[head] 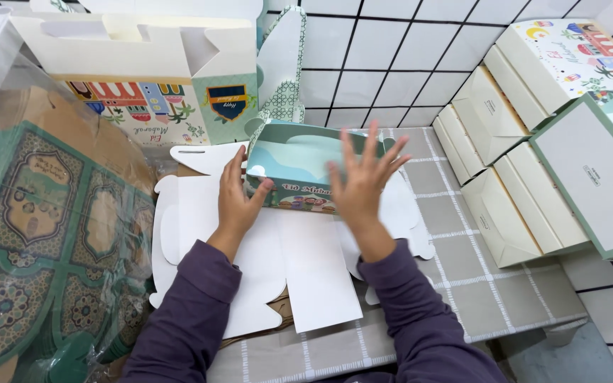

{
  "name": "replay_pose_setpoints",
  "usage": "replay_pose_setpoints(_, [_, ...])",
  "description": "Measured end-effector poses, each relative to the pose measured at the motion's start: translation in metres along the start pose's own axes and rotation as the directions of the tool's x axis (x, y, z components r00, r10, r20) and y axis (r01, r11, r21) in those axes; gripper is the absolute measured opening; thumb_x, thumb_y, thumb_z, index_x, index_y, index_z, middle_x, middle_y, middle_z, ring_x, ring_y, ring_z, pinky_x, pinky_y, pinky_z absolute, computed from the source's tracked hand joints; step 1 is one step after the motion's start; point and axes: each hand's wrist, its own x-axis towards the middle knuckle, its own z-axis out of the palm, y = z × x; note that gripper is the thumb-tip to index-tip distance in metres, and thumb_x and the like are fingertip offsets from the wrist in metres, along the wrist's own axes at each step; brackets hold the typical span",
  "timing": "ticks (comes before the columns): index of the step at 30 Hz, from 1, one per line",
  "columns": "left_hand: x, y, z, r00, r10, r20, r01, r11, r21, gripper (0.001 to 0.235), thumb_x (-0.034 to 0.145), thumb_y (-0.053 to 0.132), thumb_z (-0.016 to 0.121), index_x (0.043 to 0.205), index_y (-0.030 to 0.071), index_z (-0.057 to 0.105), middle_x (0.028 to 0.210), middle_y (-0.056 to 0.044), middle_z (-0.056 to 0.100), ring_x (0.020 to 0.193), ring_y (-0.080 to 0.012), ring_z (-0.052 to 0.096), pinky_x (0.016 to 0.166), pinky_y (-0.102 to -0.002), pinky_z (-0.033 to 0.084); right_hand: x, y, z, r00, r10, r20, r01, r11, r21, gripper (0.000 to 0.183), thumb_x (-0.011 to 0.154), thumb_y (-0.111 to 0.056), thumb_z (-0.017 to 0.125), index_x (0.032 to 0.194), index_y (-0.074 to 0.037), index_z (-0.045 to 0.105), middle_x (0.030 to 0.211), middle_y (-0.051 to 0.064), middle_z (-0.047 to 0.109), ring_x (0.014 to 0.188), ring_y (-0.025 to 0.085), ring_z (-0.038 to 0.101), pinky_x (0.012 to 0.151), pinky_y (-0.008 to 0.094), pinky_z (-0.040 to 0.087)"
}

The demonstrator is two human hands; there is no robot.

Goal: Assembling a decorative cardboard gift box by folding flaps and tucking tabs into slots

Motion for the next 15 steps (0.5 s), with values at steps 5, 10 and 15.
replay_pose_setpoints(5, [0.002, 0.001, 0.001, 0.991, -0.031, 0.126, 0.037, 0.998, -0.045, 0.100, 0.091, 0.072, 0.055, 0.160, 0.005, 0.027, 0.149, -0.029, 0.045, 0.137, -0.0475, 0.045, 0.114, -0.059, 0.038, -0.043, -0.050, 0.026, 0.969, -0.227, -0.097, 0.243, 0.948, 0.206, 0.059, 0.094, -0.042, 0.066, 0.149, -0.026, 0.054, 0.171, 0.012, 0.014, 0.149, 0.050, -0.019, 0.115, 0.061, -0.023])
replay_pose_setpoints(10, [0.004, 0.006, 0.007, 0.982, -0.068, 0.178, 0.075, 0.997, -0.035, 0.093, 0.091, 0.060, 0.065, 0.157, 0.002, 0.035, 0.145, -0.025, 0.052, 0.133, -0.0429, 0.052, 0.111, -0.054, 0.042, -0.084, -0.053, 0.079, 0.932, -0.341, -0.124, 0.362, 0.850, 0.383, 0.054, 0.087, -0.041, 0.066, 0.140, -0.036, 0.059, 0.169, 0.004, 0.023, 0.156, 0.039, -0.009, 0.121, 0.056, -0.016])
replay_pose_setpoints(15, [0.003, 0.003, 0.015, 0.972, -0.135, 0.192, 0.126, 0.990, 0.058, 0.086, 0.091, 0.061, 0.067, 0.155, 0.009, 0.044, 0.138, -0.019, 0.061, 0.130, -0.0357, 0.057, 0.108, -0.050, 0.046, -0.080, -0.051, 0.078, 0.958, -0.274, -0.089, 0.287, 0.876, 0.387, 0.054, 0.087, -0.037, 0.066, 0.140, -0.035, 0.061, 0.167, 0.006, 0.031, 0.157, 0.037, -0.004, 0.123, 0.054, -0.009])
